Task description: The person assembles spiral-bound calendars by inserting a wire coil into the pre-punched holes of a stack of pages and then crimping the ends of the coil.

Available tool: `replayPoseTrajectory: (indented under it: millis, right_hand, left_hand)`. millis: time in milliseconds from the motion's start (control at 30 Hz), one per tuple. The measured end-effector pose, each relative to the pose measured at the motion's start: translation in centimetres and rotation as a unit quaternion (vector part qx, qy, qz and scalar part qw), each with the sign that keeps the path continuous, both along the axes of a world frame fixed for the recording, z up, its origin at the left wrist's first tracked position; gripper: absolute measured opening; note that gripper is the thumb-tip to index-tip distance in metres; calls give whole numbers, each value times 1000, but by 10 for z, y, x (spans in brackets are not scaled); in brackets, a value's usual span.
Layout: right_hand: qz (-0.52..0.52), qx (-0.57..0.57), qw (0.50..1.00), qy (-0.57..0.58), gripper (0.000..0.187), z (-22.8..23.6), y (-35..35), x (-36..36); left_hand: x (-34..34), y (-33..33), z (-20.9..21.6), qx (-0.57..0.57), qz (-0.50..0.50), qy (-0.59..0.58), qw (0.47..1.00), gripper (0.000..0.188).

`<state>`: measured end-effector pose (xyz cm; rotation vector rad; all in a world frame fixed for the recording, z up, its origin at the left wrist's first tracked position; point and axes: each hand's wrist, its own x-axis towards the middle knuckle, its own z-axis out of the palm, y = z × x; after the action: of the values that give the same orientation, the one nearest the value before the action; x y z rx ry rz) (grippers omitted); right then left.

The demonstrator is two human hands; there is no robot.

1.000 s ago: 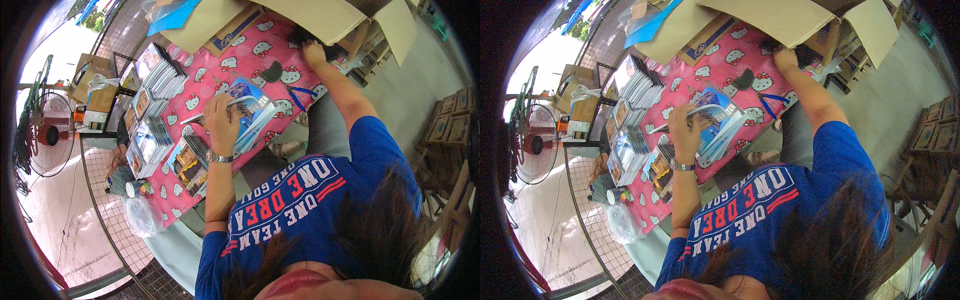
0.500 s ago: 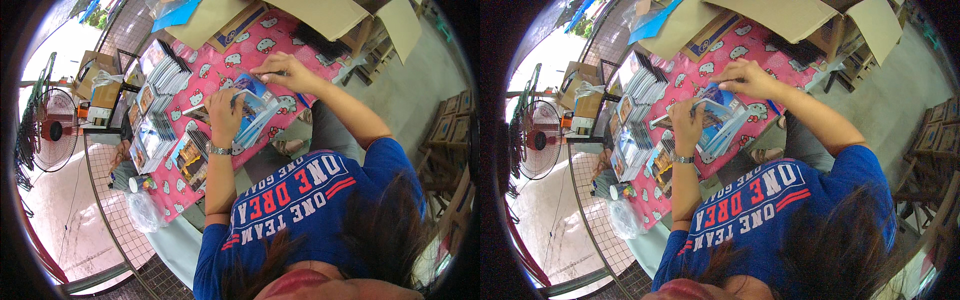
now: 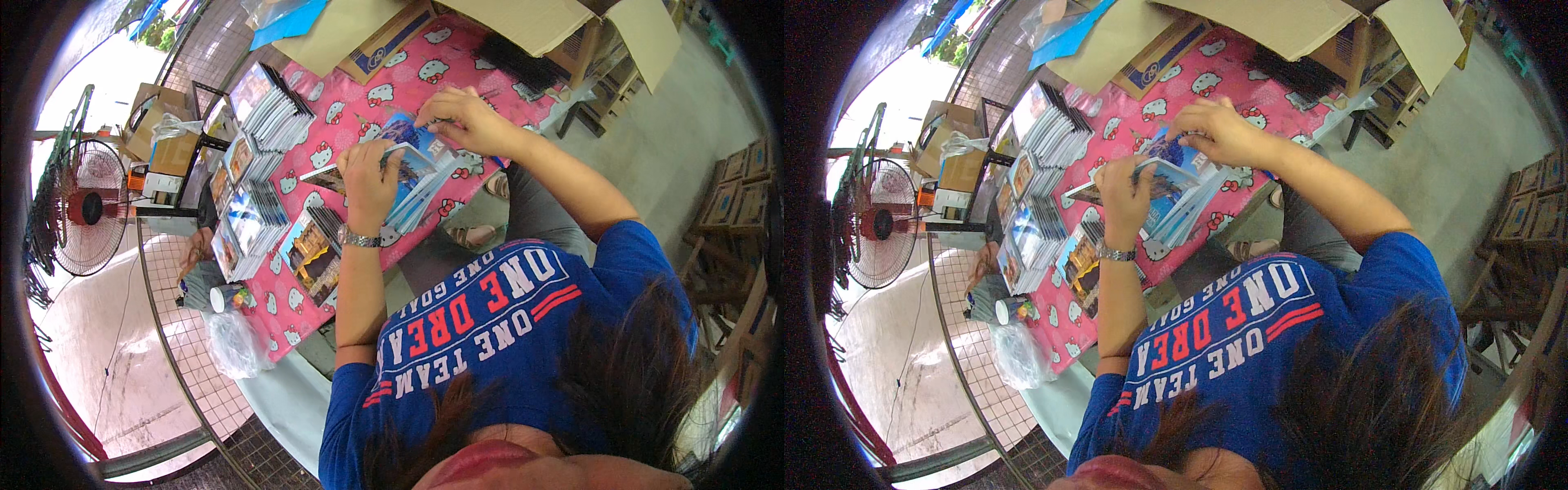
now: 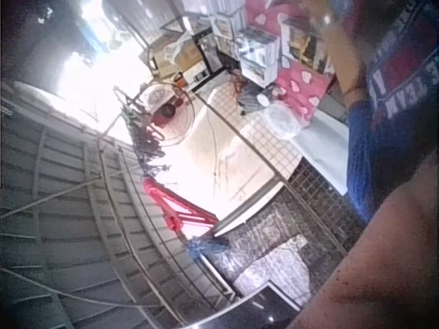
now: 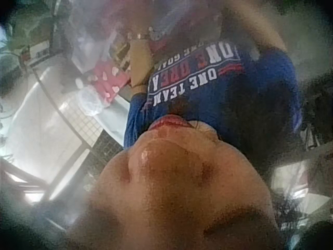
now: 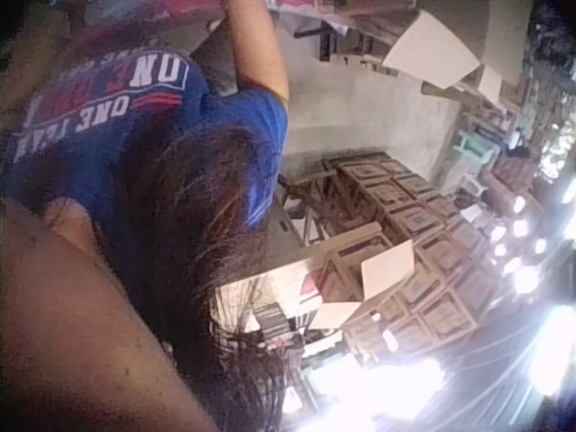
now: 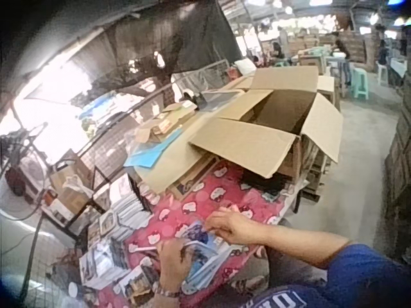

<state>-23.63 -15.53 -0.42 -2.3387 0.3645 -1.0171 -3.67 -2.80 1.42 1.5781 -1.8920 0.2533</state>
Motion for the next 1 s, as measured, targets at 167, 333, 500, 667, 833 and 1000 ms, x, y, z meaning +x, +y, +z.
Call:
replayPoseTrajectory:
  millis: [167,333,500,667,833,1000]
  right_hand:
    - [110,70,991,38,18,9,-7,-3]
    - [145,256,950,105,22,20,-13,1]
    - [83,89,993,2,25,12,-21,4]
    - [78,24,996,27,36,15,-3,0]
    - [29,45,998,-20,35,10,5,4]
    - [25,51,996,-71,31,7,9,8]
  left_hand:
    - [-1,0,1,-3,0,1,1000,21]
    - [-3,0,1,-8,7,-4,1000,20]
    - [-5,-2,1,-1,5,-14,1000,20]
    - [-4,-1,1,4,17,-17,1000,20]
    - [-6,0,3,3,18,-10,1000,19]
    - [-7,0,1,-3,12,4,1000,18]
